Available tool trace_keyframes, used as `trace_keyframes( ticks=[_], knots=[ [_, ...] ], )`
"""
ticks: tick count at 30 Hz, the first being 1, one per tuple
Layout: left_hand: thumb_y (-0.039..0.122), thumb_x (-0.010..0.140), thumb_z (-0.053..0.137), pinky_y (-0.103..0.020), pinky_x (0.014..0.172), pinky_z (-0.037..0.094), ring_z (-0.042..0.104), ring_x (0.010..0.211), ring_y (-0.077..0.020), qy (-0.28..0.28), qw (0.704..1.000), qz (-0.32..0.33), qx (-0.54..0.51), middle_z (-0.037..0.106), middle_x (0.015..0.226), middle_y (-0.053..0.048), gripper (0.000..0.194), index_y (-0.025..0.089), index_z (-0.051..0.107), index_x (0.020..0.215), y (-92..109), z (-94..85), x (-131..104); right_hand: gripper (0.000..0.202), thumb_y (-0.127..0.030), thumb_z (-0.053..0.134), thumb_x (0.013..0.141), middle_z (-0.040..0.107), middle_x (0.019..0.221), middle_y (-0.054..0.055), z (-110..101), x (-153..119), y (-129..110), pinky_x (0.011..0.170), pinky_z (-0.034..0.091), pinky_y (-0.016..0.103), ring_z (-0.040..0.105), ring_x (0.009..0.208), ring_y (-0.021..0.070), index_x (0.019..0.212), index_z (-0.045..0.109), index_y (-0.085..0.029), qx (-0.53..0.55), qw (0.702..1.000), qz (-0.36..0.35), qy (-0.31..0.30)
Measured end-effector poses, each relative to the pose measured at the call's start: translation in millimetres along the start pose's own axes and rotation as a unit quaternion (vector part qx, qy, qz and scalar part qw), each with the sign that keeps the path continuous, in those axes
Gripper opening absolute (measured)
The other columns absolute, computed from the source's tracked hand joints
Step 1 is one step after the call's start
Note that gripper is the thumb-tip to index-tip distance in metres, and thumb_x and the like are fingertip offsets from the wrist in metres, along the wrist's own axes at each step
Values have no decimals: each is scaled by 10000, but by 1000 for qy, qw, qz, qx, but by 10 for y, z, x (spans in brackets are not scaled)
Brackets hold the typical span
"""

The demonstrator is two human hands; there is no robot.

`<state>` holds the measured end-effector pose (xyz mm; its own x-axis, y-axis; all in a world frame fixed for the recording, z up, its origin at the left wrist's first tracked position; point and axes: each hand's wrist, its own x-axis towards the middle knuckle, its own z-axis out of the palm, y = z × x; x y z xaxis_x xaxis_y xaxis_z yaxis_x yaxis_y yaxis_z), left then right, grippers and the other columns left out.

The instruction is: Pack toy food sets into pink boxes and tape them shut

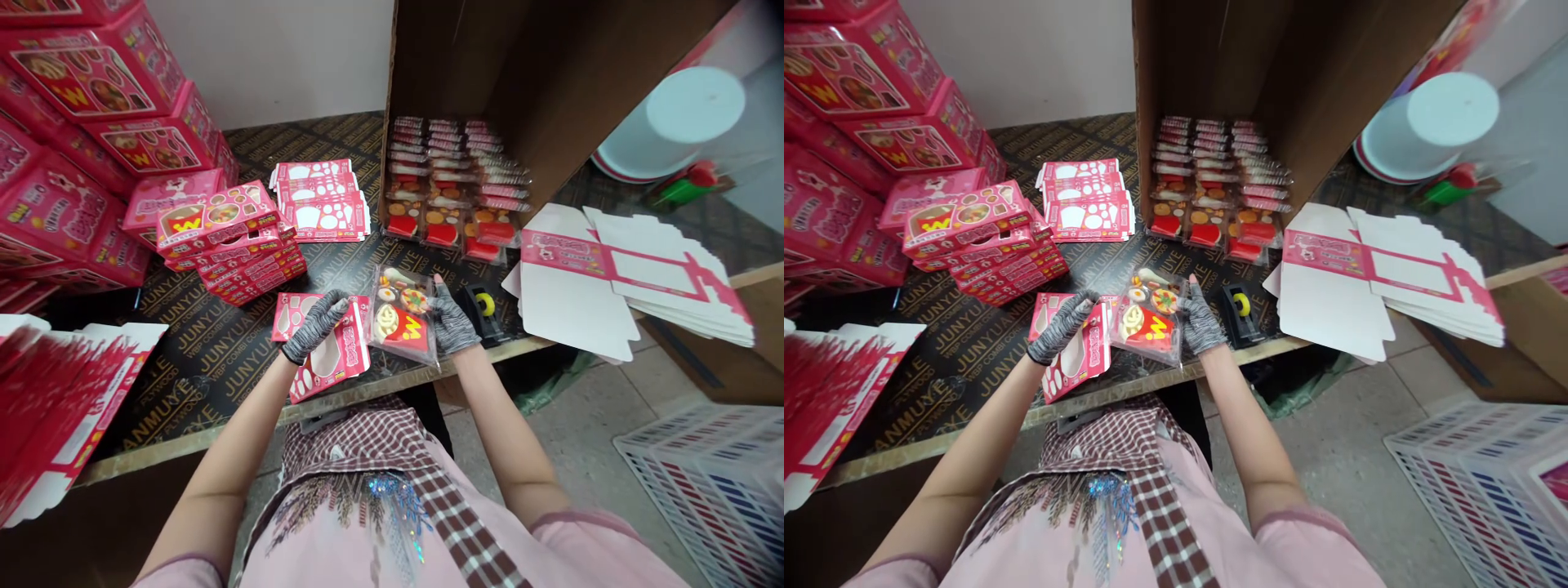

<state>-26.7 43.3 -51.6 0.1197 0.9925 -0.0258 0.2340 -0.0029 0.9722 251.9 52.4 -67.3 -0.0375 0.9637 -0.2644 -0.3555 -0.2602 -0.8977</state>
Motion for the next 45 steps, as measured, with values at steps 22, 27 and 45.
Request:
trace_keyframes(
  ticks=[22, 27, 45],
  knots=[
    [730, 509, 856, -654, 1223, 157, 194, 1544, -473, -292, 877, 59, 376, 188, 1681, -254, 1395, 186, 224, 1627, -135, -289, -421, 598, -241, 621, 690, 722, 1203, 39, 435, 116, 237, 982, 577, 392, 681, 1101, 200, 1287, 604, -258, 28, 971, -173, 166],
    [659, 489, 884, -591, 1206, 253, 410, 1417, -464, -242, 854, 67, 456, 395, 1564, -264, 1447, 141, 169, 1636, -174, -186, -512, 647, -254, 611, 692, 674, 1301, 37, 470, 42, 345, 1044, 550, 422, 680, 1135, 200, 1335, 551, -284, 48, 963, -169, 203],
    [757, 554, 781, -571, 1190, 333, 397, 1399, -486, -11, 937, 100, 334, 411, 1564, -190, 1328, 143, 237, 1598, -5, 216, -416, 831, -300, 653, 693, 580, 1450, 64, 609, -76, -230, 1064, 544, 468, 599, 1293, 250, 1492, 425, -298, -19, 976, -199, 91]
  ],
)
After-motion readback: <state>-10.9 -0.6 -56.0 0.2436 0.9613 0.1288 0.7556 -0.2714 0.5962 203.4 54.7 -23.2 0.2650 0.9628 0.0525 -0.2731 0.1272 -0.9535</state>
